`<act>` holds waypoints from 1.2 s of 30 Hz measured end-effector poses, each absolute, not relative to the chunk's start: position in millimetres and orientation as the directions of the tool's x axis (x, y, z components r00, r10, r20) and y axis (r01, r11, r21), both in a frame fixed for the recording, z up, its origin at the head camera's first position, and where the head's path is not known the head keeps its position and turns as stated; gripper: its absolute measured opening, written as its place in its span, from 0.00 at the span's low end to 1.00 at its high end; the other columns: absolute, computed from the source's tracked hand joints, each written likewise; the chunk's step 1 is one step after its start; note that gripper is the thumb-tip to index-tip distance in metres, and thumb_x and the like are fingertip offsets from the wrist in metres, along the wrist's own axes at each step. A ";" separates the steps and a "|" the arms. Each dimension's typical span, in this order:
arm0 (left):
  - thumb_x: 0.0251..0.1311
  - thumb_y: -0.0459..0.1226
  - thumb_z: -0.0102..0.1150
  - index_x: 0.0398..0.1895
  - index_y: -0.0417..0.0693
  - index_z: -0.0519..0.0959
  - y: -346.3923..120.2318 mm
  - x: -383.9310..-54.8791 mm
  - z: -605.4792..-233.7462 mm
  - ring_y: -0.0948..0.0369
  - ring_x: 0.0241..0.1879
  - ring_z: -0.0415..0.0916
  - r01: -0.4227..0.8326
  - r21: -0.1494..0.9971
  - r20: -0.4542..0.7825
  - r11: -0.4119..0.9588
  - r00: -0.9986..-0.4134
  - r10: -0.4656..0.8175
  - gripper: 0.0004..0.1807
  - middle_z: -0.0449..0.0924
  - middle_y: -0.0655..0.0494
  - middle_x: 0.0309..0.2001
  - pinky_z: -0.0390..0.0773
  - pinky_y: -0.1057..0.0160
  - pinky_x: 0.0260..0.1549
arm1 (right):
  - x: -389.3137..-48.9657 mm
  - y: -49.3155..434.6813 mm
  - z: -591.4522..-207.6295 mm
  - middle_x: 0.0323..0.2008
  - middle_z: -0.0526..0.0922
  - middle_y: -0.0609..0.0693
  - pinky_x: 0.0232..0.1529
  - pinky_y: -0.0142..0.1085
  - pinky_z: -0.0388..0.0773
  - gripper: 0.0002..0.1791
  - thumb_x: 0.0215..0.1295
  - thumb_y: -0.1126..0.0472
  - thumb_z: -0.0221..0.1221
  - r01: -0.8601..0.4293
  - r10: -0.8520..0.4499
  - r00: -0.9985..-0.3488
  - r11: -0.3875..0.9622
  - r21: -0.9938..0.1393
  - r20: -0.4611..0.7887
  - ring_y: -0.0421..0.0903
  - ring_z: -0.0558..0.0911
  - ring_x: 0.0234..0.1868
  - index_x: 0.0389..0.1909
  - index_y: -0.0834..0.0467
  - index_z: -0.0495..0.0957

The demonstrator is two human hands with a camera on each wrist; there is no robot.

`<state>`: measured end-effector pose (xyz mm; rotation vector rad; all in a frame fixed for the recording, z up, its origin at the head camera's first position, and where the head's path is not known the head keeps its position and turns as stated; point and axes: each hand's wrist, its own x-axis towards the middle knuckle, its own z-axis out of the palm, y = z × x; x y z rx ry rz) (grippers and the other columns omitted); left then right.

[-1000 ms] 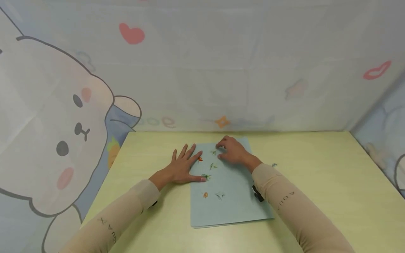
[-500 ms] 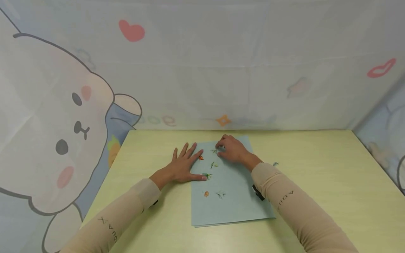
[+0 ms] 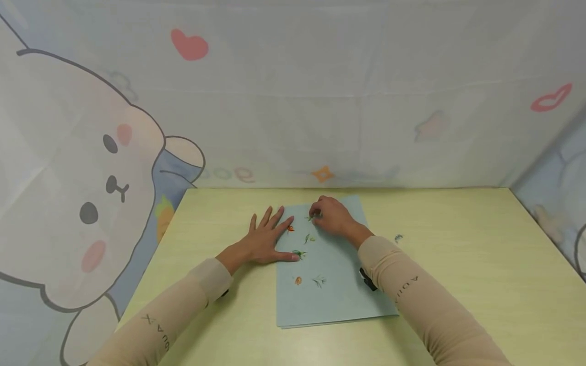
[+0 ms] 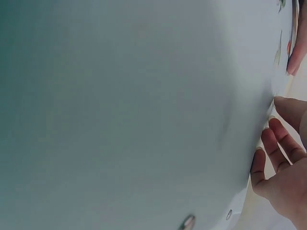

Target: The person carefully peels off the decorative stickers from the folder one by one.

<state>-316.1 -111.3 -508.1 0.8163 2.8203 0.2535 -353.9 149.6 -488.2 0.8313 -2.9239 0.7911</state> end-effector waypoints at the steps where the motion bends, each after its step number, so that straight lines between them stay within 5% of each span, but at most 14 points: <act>1: 0.57 0.81 0.52 0.89 0.64 0.43 -111.0 -316.1 -508.2 0.43 0.84 0.24 0.509 0.215 -0.139 0.833 -0.829 0.542 0.63 0.28 0.50 0.87 0.33 0.26 0.74 | -353.6 150.0 -488.4 0.44 0.82 0.55 0.47 0.51 0.79 0.08 0.71 0.66 0.67 -0.488 -0.488 -0.863 0.733 -0.474 0.133 0.53 0.82 0.44 0.48 0.61 0.89; 16: 0.58 0.79 0.54 0.89 0.62 0.46 -110.2 -314.8 -506.3 0.41 0.85 0.27 0.510 0.213 -0.126 0.833 -0.831 0.541 0.62 0.31 0.48 0.87 0.35 0.26 0.74 | -354.8 148.7 -493.5 0.42 0.81 0.54 0.46 0.50 0.79 0.03 0.71 0.66 0.66 -0.480 -0.471 -0.869 0.732 -0.484 0.150 0.52 0.81 0.42 0.42 0.60 0.87; 24: 0.58 0.80 0.52 0.89 0.63 0.45 -111.0 -314.1 -505.2 0.42 0.85 0.26 0.509 0.194 -0.133 0.839 -0.833 0.537 0.63 0.30 0.49 0.87 0.34 0.26 0.74 | -353.8 148.1 -493.5 0.44 0.82 0.56 0.48 0.52 0.78 0.10 0.72 0.65 0.65 -0.466 -0.460 -0.877 0.740 -0.486 0.141 0.54 0.81 0.44 0.51 0.63 0.85; 36: 0.58 0.80 0.52 0.89 0.63 0.45 -110.2 -315.3 -507.2 0.42 0.85 0.25 0.511 0.195 -0.135 0.837 -0.832 0.539 0.62 0.30 0.49 0.87 0.34 0.26 0.74 | -353.9 145.3 -493.6 0.44 0.81 0.57 0.49 0.52 0.79 0.04 0.71 0.67 0.66 -0.520 -0.498 -0.850 0.739 -0.429 0.173 0.55 0.81 0.43 0.43 0.62 0.86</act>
